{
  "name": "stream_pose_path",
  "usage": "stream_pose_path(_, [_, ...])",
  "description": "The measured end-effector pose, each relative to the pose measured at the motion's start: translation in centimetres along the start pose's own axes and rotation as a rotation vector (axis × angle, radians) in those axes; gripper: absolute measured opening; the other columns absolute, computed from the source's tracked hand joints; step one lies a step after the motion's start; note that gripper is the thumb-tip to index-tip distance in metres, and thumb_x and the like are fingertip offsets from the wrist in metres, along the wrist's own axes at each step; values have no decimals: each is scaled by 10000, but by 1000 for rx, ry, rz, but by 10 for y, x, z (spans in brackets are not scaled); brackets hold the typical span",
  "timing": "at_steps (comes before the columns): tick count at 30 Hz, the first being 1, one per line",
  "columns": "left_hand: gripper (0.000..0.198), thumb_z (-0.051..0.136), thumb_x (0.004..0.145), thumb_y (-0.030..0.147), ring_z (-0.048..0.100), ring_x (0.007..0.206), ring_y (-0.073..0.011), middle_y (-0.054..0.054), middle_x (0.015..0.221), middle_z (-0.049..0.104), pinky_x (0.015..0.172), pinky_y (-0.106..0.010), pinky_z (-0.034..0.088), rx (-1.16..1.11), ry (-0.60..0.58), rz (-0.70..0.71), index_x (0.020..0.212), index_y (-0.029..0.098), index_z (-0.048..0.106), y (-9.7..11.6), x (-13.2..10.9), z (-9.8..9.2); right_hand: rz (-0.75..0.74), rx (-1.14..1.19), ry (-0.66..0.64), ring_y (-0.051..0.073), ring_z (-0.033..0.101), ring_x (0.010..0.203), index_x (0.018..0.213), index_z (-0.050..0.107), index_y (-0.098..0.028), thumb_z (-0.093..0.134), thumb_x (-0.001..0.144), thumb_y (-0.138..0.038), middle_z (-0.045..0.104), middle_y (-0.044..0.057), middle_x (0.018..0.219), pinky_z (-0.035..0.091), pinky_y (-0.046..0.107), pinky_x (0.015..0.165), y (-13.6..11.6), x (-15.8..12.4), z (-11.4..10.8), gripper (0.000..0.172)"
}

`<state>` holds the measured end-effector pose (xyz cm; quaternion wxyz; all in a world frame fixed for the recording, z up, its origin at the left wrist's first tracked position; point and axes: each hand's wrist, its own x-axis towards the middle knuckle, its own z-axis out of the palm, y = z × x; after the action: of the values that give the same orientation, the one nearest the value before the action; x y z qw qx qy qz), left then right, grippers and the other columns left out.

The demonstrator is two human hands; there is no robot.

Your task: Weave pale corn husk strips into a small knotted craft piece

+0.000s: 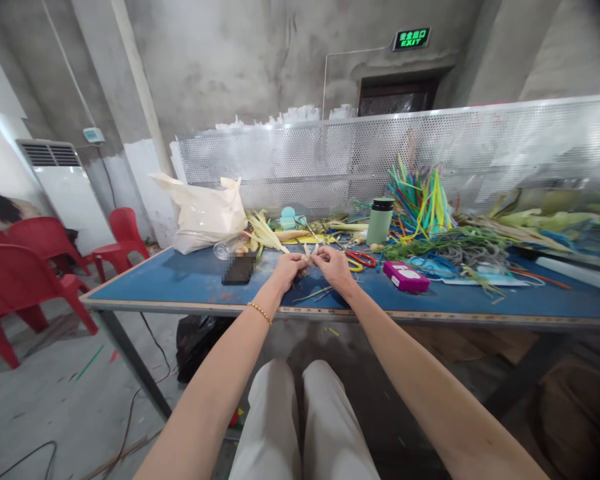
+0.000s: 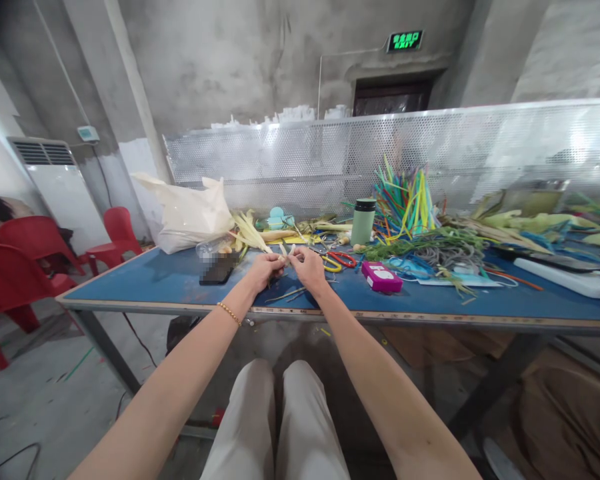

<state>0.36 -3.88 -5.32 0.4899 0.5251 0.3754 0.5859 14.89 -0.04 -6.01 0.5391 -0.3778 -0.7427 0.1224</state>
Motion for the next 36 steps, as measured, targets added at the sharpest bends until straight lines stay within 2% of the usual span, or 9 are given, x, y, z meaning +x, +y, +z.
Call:
stream_pose_path(5, [191,781,606,214,435,451,-76,17,502,509,486,-234,270,-19,-15,-32,584,122,615,1,-1,0,-25,-48,17,193,642,680,709,572,-209,584,768,-294,686,39,717,466,301,682,-1,-1,0,104])
stream_pose_path(17, [272,829,606,304,438,470,-76,3,504,516,487,-229,267,-8,-48,-38,614,120,629,-2,0,-1,25,-88,32,201,647,680,690,515,-229,584,777,-291,674,28,703,485,312,685,1,-2,2,127])
stream_pose_path(20, [336,864,566,351,435,479,-66,7,542,525,483,-227,255,-30,-76,-31,651,116,639,-3,0,-1,36,-90,43,202,660,702,695,523,-229,586,779,-284,686,27,724,489,309,691,2,-2,3,119])
stream_pose_path(25, [383,894,491,353,409,468,-61,30,505,487,483,-235,252,8,-65,-11,590,135,595,-7,3,-2,54,-118,56,208,661,702,675,522,-226,593,760,-287,688,36,720,481,312,684,1,-2,2,127])
stream_pose_path(31, [256,807,590,307,399,454,-65,9,491,516,470,-227,243,82,-32,17,564,143,612,-10,5,-4,52,-93,25,195,650,673,630,530,-227,587,745,-302,663,19,625,484,295,665,-2,-1,0,149])
stream_pose_path(36, [216,728,634,198,371,431,-57,8,454,482,447,-220,214,109,1,18,506,153,561,-5,2,-2,84,35,-30,175,641,596,632,543,-217,587,756,-307,659,14,590,488,276,603,-1,-1,2,159])
